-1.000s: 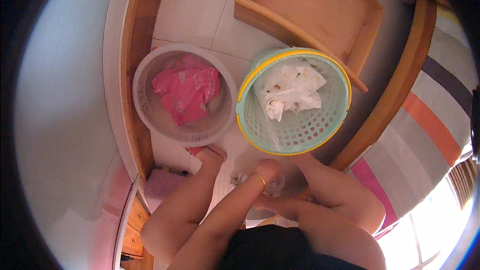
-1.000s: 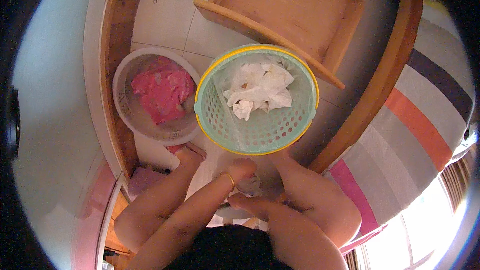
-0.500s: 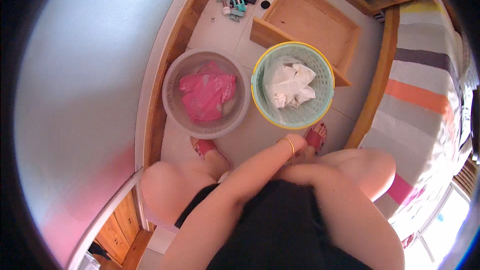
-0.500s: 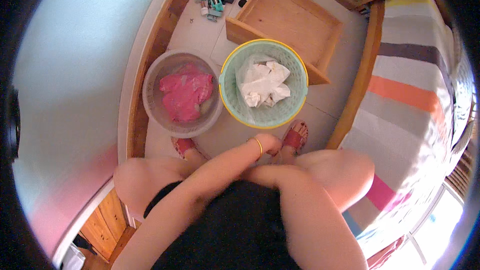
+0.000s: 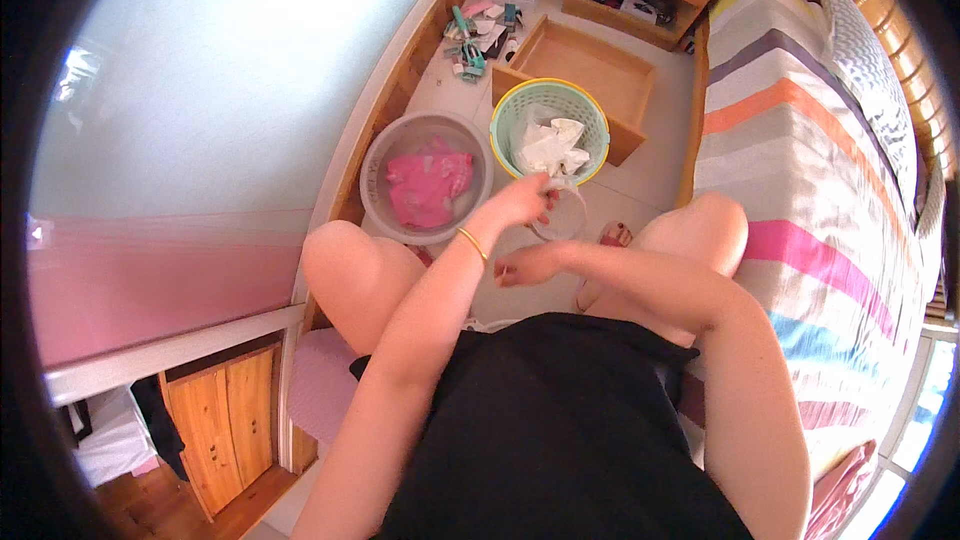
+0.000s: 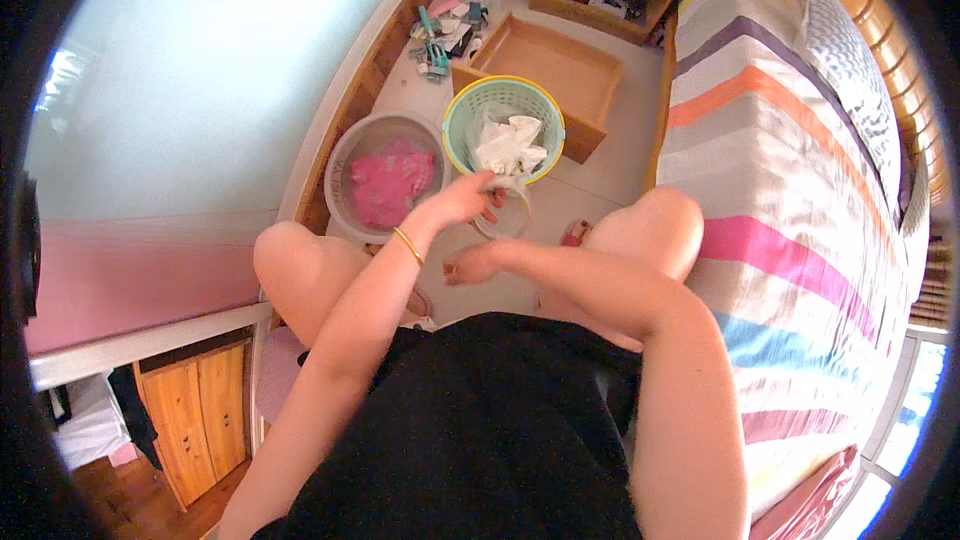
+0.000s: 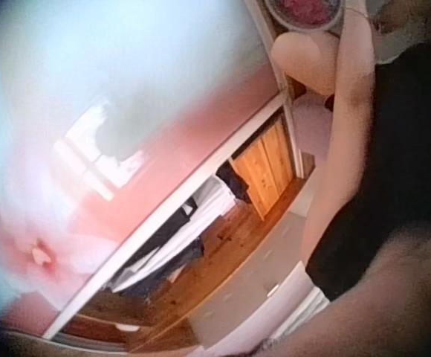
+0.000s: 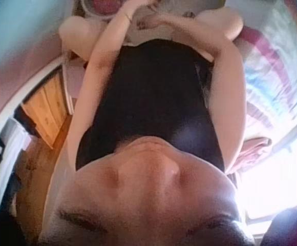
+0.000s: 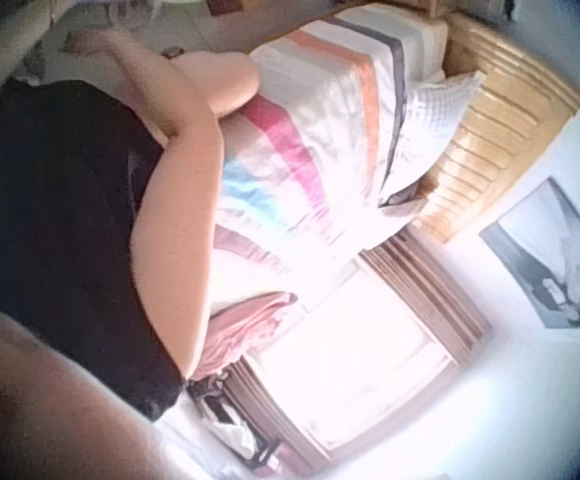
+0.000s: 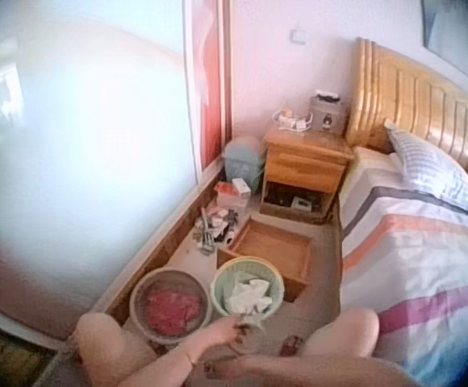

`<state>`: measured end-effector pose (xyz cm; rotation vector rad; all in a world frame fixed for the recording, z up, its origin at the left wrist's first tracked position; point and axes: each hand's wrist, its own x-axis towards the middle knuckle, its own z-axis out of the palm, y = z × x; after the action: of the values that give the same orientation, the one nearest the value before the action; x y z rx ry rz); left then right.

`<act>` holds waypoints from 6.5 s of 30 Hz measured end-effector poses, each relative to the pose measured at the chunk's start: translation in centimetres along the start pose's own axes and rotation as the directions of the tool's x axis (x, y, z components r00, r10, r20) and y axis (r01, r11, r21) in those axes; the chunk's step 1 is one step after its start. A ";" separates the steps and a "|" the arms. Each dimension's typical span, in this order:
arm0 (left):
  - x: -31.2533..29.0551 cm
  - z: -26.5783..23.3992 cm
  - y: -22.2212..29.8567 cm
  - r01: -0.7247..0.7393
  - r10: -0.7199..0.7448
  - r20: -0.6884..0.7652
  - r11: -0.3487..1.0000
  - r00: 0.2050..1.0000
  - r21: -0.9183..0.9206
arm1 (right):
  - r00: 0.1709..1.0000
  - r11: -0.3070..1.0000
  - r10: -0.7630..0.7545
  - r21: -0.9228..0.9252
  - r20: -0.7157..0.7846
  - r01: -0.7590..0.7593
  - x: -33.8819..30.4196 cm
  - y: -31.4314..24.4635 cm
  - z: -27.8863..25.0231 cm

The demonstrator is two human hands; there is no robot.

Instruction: The person applies clear adhesive tape to the edges and joints of a small wooden drawer while sitting on the floor.

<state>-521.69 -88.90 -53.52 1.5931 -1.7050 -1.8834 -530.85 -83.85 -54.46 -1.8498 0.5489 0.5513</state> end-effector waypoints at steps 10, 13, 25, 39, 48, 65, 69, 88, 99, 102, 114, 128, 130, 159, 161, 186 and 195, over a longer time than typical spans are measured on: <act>-7.9 -2.1 2.6 -0.289 0.097 -0.331 0.746 0.939 -0.600 | 0.879 0.898 0.085 0.418 -0.469 0.136 -10.6 0.3 -3.9; -8.4 -2.0 2.2 -0.411 0.163 -0.446 0.731 0.880 -0.545 | 0.775 0.818 0.129 0.508 -0.619 0.269 -12.0 -1.2 -3.9; -11.4 -0.1 6.3 -0.773 0.661 -0.455 0.625 0.597 -0.107 | 0.383 0.812 -0.048 0.188 -0.922 0.553 -15.0 -4.4 -3.9; -13.8 -2.9 12.0 -0.622 0.574 -0.285 0.775 0.768 -0.114 | 0.398 0.929 -0.207 -0.052 -0.894 0.366 -20.1 -6.1 -7.9; -10.6 -8.8 16.9 -0.567 0.587 0.179 0.810 0.790 -0.151 | 0.442 0.763 -0.076 0.233 -0.894 0.603 -19.7 -3.5 -10.9; -8.8 -9.3 16.2 -0.511 0.537 0.222 0.843 0.814 -0.167 | 0.472 0.797 -0.095 0.217 -0.877 0.564 -20.2 -3.8 -9.9; -9.0 -9.1 16.3 -0.486 0.562 0.245 0.818 0.790 -0.308 | 0.486 0.678 -0.067 0.318 -0.871 0.663 -19.9 -3.4 -9.7; -8.6 -7.2 15.1 -0.419 0.518 0.285 0.841 0.807 -0.342 | 0.455 0.957 -0.122 0.018 -0.882 0.291 -20.2 -3.3 -9.4; -8.9 -5.7 15.0 -0.392 0.464 0.288 0.878 0.837 -0.274 | 0.429 0.992 -0.124 -0.105 -0.895 0.068 -19.9 -3.8 -9.1; -8.7 -5.4 14.8 -0.397 0.462 0.261 0.878 0.847 -0.268 | 0.425 0.986 -0.141 -0.164 -0.894 -0.016 -19.8 -4.0 -9.1; -8.6 -5.8 14.9 -0.516 0.554 0.245 0.831 0.795 -0.205 | 0.350 0.973 -0.181 -0.220 -0.919 -0.075 -19.7 -4.2 -9.2; -8.8 -5.5 15.3 -0.447 0.515 0.288 0.853 0.808 -0.270 | 0.318 0.959 -0.256 -0.281 -0.913 -0.035 -19.7 -4.5 -9.0; -8.8 -5.4 15.3 -0.452 0.513 0.278 0.855 0.812 -0.255 | 0.320 0.957 -0.264 -0.288 -0.910 -0.027 -19.7 -4.4 -8.9; -9.0 -5.5 15.5 -0.507 0.537 0.193 0.842 0.821 -0.188 | 0.251 0.972 -0.174 -0.208 -0.952 -0.114 -19.4 -4.9 -8.6; -9.0 -5.5 15.5 -0.476 0.511 0.208 0.857 0.834 -0.196 | 0.262 0.978 -0.149 -0.181 -0.954 -0.102 -19.6 -5.1 -8.6; -8.7 -5.1 15.1 -0.521 0.565 0.205 0.821 0.799 -0.232 | 0.262 0.978 -0.163 -0.191 -0.951 -0.085 -19.7 -5.1 -8.4; -8.6 -5.5 15.3 -0.637 0.642 0.183 0.765 0.745 -0.095 | 0.239 0.962 -0.220 -0.251 -0.946 -0.107 -19.6 -5.3 -8.7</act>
<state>-521.72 -91.76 -35.32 0.6480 -1.9542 -1.7127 -542.08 -88.17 -35.90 -2.3329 1.2739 -0.8129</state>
